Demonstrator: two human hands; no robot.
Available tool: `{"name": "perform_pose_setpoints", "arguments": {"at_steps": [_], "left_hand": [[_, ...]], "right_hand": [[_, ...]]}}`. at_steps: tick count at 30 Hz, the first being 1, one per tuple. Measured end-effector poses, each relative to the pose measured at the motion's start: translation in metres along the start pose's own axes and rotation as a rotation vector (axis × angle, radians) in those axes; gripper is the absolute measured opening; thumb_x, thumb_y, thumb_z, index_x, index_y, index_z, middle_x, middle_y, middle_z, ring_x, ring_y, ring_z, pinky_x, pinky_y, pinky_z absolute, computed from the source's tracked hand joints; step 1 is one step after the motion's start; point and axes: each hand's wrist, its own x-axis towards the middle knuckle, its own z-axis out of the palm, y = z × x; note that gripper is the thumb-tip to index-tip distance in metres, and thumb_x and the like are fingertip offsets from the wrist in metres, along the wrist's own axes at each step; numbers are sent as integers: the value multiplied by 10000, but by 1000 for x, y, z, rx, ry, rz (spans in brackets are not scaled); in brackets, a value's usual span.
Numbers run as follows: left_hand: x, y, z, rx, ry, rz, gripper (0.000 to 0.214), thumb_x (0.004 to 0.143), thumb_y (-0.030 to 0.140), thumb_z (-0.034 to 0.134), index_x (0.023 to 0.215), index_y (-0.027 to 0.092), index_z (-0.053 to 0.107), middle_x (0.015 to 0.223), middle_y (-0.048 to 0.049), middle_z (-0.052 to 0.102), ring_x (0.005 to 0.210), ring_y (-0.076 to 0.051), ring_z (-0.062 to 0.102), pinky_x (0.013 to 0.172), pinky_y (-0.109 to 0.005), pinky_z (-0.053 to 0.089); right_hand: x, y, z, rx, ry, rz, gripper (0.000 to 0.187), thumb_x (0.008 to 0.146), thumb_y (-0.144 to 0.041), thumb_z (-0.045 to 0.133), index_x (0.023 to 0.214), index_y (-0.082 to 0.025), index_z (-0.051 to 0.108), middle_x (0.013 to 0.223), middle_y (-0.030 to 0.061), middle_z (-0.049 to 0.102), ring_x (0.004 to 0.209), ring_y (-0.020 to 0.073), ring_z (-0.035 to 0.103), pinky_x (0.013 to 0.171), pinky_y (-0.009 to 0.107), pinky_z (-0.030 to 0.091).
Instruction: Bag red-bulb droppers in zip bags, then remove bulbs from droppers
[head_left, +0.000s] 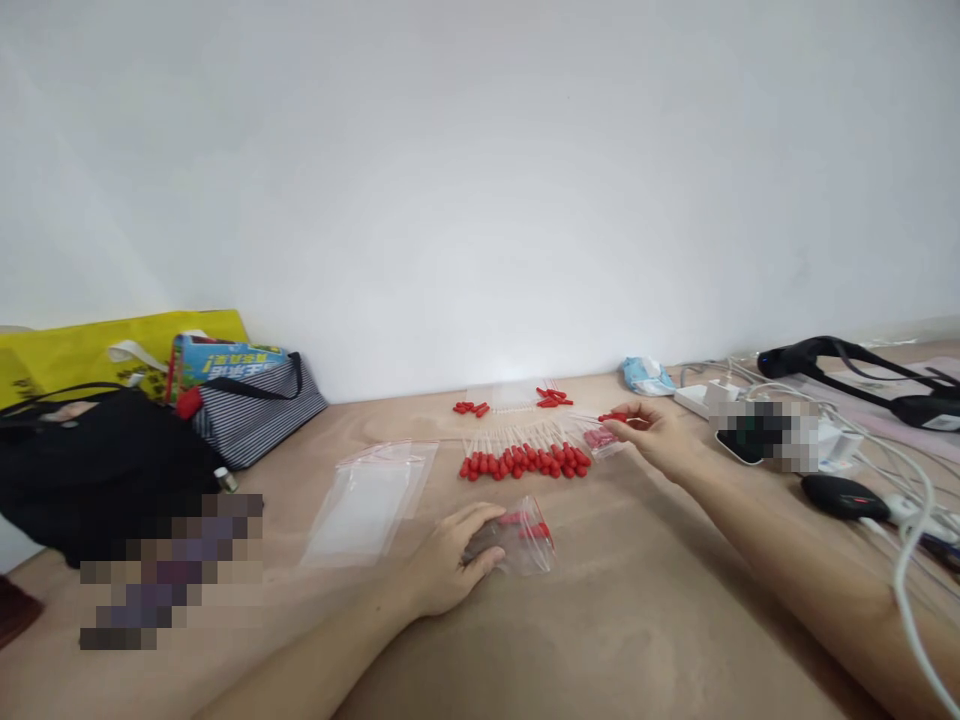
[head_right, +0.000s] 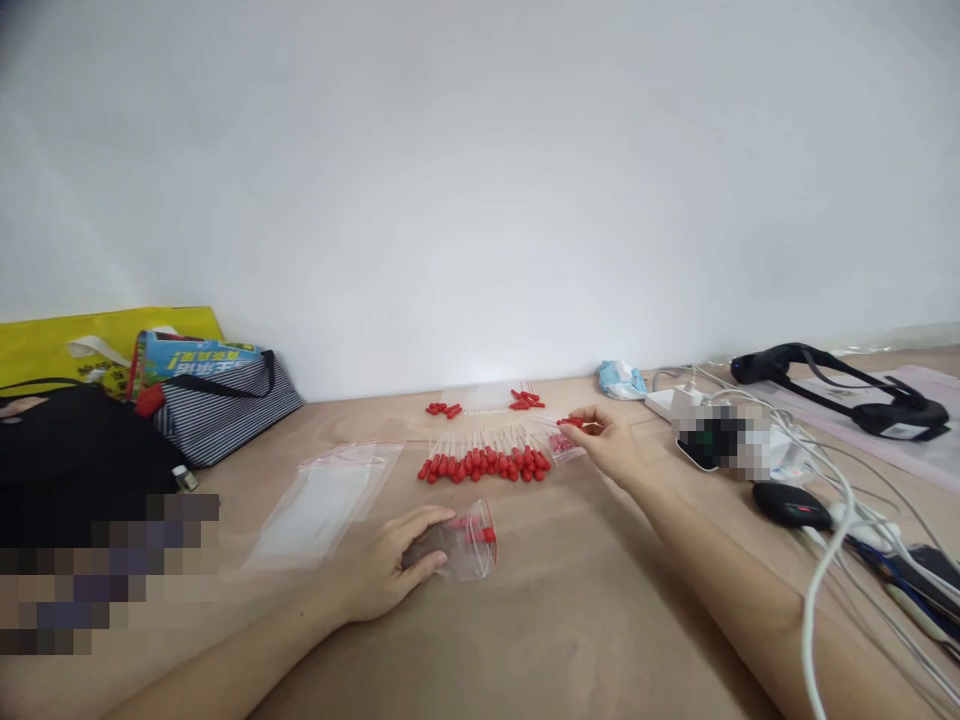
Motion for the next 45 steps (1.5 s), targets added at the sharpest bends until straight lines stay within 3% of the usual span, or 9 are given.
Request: {"name": "perform_pose_setpoints", "arguments": {"at_steps": [4,8,16,20,24,29,35,39,45], "left_hand": [[0,-1,0,-3,-5,17,357,790,262,494,1144,225,476,1186,-51,531,1054,-196,500,904,-345,399],[0,-1,0,-2,-7,21,356,788,257,496,1143,232,480,1190,-48,529,1057,-197,500,904,-342,399],[-1,0,0,37,-30,1,376,792,275,495,1165,232,476,1221,-49,516,1107,-197,476,949,-360,372],[-1,0,-1,76,-73,-33,421,804,327,479,1213,230,450,1272,-50,478,1187,-210,404,998,-403,321],[0,-1,0,114,-93,-25,451,806,337,472,1239,218,430,1295,-58,454,1223,-219,359,1035,-450,252],[0,-3,-1,143,-133,28,507,806,356,472,1285,231,362,1323,-46,419,1245,-228,322,1066,-493,123],[-2,1,-4,104,-182,15,601,800,372,475,1340,267,231,1358,-17,369,1271,-249,263,1041,-474,226],[-2,2,-4,126,-182,30,587,796,394,476,1326,252,268,1367,-28,352,1276,-252,250,1050,-475,199],[-1,-4,-2,131,-138,29,626,763,423,518,1315,229,295,1349,-60,378,1260,-253,285,1063,-488,136]], "right_hand": [[-11,16,22,-228,52,-31,400,605,-492,641,818,-157,584,694,38,624,602,151,568,548,279,456],[-16,24,31,-405,-45,-161,388,647,-495,607,852,-166,614,754,45,620,632,155,573,606,297,469],[-26,8,34,-577,8,-440,260,791,-357,478,881,-168,633,824,91,609,802,209,555,739,345,419],[-48,-11,47,-516,-208,-514,184,777,-316,510,709,-180,614,656,41,578,652,157,512,658,306,388],[-69,-24,62,-462,-507,-442,122,719,-313,591,693,-199,625,591,-5,553,622,130,484,674,292,365],[-75,-28,73,-455,-624,-348,278,662,-412,646,851,-208,644,679,-1,566,683,139,492,671,274,346],[-79,-32,86,-502,-622,-287,272,640,-415,664,765,-181,605,674,-12,531,684,134,476,646,252,338],[-80,-36,86,-414,-595,-242,176,641,-290,660,640,-162,540,643,-16,505,636,113,455,570,215,336],[-76,-37,75,-305,-624,-133,123,632,-188,623,702,-164,525,615,-38,490,552,82,414,511,195,317]]}}
